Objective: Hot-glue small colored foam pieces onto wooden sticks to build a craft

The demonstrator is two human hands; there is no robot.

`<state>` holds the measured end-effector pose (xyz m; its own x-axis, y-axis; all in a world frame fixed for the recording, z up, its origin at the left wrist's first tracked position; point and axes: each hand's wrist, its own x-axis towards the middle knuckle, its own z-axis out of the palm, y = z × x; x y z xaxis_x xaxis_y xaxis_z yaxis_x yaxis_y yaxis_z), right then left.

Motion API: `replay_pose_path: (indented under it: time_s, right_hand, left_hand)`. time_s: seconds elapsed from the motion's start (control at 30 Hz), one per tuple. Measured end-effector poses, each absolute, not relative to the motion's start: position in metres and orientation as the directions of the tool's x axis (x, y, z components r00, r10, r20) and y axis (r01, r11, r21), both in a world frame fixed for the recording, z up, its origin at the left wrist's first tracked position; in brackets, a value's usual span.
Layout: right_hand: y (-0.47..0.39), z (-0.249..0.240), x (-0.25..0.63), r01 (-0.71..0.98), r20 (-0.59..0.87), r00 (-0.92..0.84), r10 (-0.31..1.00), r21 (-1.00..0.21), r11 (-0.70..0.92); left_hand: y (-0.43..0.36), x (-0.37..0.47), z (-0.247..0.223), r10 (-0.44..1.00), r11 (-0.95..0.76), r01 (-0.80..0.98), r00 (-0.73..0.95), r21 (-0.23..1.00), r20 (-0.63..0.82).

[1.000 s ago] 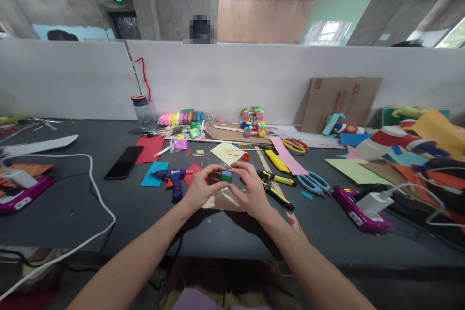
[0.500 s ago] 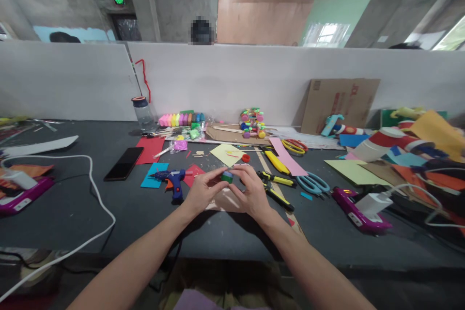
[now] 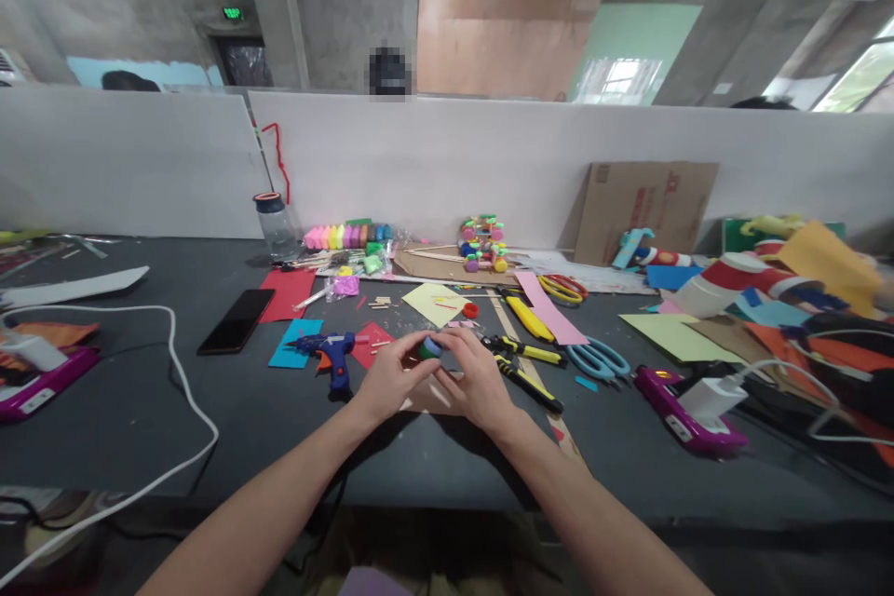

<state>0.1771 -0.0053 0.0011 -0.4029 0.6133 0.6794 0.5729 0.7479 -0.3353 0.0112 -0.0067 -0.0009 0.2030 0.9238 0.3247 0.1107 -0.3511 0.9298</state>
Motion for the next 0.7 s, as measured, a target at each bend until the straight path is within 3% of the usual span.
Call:
replay_pose_path:
  time_s: [0.2, 0.5, 0.7]
  right_hand:
    - [-0.0037, -0.0017, 0.1772, 0.597, 0.649, -0.459, 0.607, -0.281, 0.752]
    - [-0.0021, -0.0044, 0.1778, 0.639, 0.637, -0.47, 0.611, -0.231, 0.733]
    - [-0.0041, -0.0011, 0.1785, 0.638, 0.611, -0.47, 0.638, -0.265, 0.723]
  left_hand:
    - [-0.009, 0.0093, 0.0041, 0.893, -0.425, 0.25, 0.27, 0.87, 0.359]
    - [-0.009, 0.0082, 0.0063, 0.891, -0.415, 0.273, 0.316, 0.868, 0.327]
    - [-0.005, 0.0091, 0.0001, 0.918, -0.32, 0.098, 0.277, 0.942, 0.283]
